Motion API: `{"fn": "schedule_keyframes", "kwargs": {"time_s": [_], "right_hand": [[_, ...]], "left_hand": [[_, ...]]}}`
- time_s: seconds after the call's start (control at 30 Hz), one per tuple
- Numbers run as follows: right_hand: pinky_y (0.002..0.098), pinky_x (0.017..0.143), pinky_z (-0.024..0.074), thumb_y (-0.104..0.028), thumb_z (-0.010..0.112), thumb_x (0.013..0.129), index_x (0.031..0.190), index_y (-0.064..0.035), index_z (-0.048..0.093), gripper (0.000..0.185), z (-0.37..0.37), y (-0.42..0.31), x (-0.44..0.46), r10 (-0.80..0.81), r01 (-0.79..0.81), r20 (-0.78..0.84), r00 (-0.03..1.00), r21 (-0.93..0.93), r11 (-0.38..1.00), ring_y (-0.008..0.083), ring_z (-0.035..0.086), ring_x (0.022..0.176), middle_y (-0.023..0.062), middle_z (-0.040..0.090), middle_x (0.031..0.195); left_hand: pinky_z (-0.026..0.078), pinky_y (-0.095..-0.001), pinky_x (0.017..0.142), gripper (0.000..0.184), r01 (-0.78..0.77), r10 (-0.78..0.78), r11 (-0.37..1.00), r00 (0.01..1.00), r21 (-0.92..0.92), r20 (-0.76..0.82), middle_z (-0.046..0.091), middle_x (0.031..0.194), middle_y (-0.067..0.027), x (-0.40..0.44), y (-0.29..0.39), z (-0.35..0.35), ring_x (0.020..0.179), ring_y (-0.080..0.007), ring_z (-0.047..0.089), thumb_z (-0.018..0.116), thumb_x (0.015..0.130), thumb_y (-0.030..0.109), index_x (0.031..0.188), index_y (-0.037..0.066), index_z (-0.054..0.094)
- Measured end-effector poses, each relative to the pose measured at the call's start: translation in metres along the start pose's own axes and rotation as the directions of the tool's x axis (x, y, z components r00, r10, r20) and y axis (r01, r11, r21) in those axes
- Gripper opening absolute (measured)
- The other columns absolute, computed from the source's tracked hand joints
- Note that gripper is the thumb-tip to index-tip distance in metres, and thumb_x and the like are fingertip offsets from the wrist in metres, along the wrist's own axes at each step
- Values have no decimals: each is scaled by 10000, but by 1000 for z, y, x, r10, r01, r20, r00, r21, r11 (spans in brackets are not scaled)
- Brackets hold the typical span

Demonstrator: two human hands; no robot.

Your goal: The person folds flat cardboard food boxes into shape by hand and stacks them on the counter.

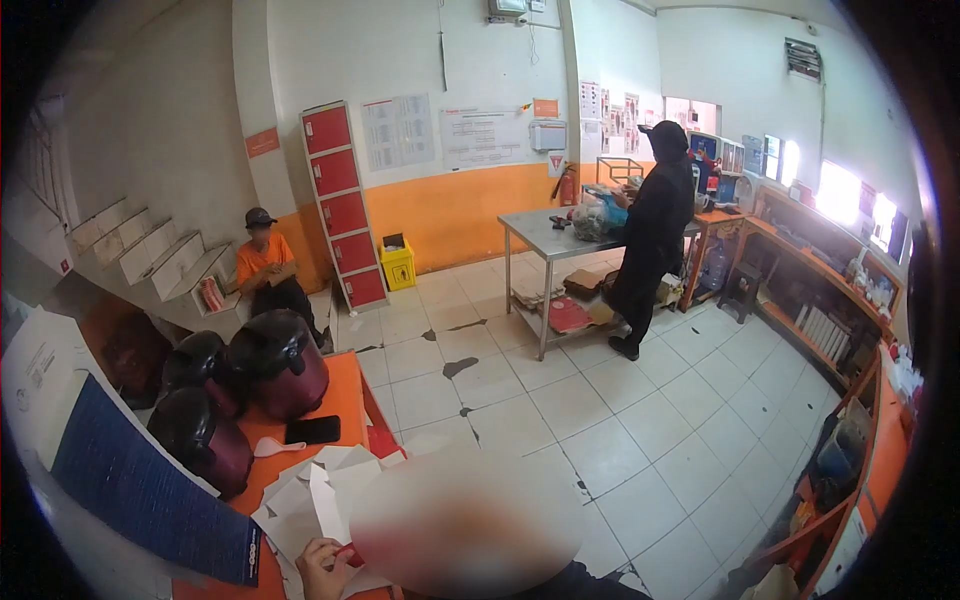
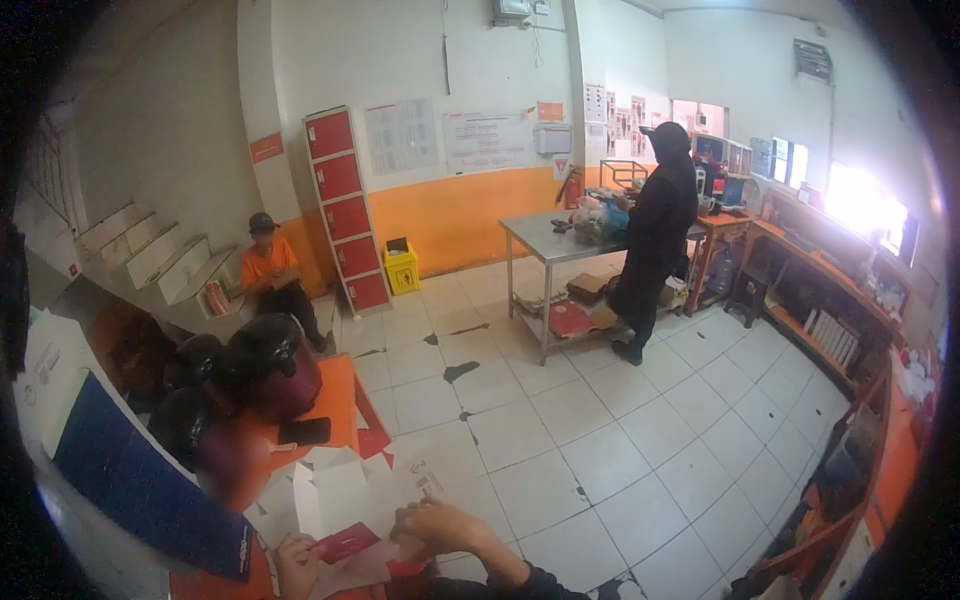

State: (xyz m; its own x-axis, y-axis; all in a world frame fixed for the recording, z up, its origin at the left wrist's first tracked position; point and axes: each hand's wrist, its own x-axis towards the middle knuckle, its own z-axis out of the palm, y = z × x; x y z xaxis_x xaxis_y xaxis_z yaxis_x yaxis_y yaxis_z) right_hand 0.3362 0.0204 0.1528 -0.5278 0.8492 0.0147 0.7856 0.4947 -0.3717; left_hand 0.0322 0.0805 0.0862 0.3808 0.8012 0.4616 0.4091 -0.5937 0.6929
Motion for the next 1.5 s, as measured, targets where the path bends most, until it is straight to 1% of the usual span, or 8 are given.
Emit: {"fn": "schedule_keyframes", "kwargs": {"time_s": [0.23,0.33,0.37,0.73,1.2,1.27,1.37,1.5], "right_hand": [[356,710,491,-203,596,828,985,-124,635,180,10,2,15,89,-149,-362,928,-141,979,224,649,803,22,643,822],[358,648,491,-205,573,834,857,-84,568,123,6,-14,24,134,-260,-446,885,-235,937,234,662,732,45,649,753],[361,653,496,-196,562,832,875,-83,562,121,5,-16,25,166,-289,-451,877,-220,932,232,666,740,53,654,763],[336,804,438,-145,576,731,863,-58,531,164,22,-41,43,-62,-194,-496,866,-448,873,231,623,767,48,611,713],[471,1084,282,-228,591,738,1200,-16,550,510,32,-65,51,-19,-219,-490,872,-425,878,289,364,1301,167,423,1329],[559,1083,236,-320,617,752,1350,-84,468,659,30,-66,52,0,-234,-487,873,-419,877,289,271,1377,143,332,1447],[670,1054,141,-417,612,797,1472,-174,282,790,22,-67,54,-123,29,-643,756,-155,987,297,169,1419,122,211,1519],[628,1061,190,-425,644,773,1499,-219,171,891,35,-45,65,-103,-139,-745,659,-255,957,312,197,1410,120,203,1527]], "left_hand": [[507,-393,716,421,133,-178,953,972,271,152,580,1037,-132,5,1,9,971,-309,586,833,598,154,972,38,679],[482,-401,786,663,-180,2,855,939,486,343,551,1133,-157,5,7,25,1076,-321,533,799,643,255,1222,48,551],[491,-400,688,83,-203,190,926,979,318,70,608,844,-149,25,86,24,777,-331,577,660,798,22,794,-45,612],[495,-418,752,78,-220,203,938,975,268,92,624,897,-166,36,96,16,856,-358,584,639,803,42,835,-29,640],[539,-311,629,321,124,-134,977,990,-176,-49,627,900,-110,20,44,21,791,-202,622,627,907,273,966,-41,661],[537,-304,600,351,372,-384,820,921,-435,62,629,942,-107,17,37,27,744,-183,613,584,931,308,1050,-17,646],[516,-265,526,389,332,-577,0,770,-943,272,619,1051,-126,17,54,21,631,-162,566,495,973,314,1227,25,553],[515,-289,542,407,237,-138,-686,886,-688,443,575,1189,-181,6,45,-33,577,-179,526,402,996,224,1372,67,418]]}}
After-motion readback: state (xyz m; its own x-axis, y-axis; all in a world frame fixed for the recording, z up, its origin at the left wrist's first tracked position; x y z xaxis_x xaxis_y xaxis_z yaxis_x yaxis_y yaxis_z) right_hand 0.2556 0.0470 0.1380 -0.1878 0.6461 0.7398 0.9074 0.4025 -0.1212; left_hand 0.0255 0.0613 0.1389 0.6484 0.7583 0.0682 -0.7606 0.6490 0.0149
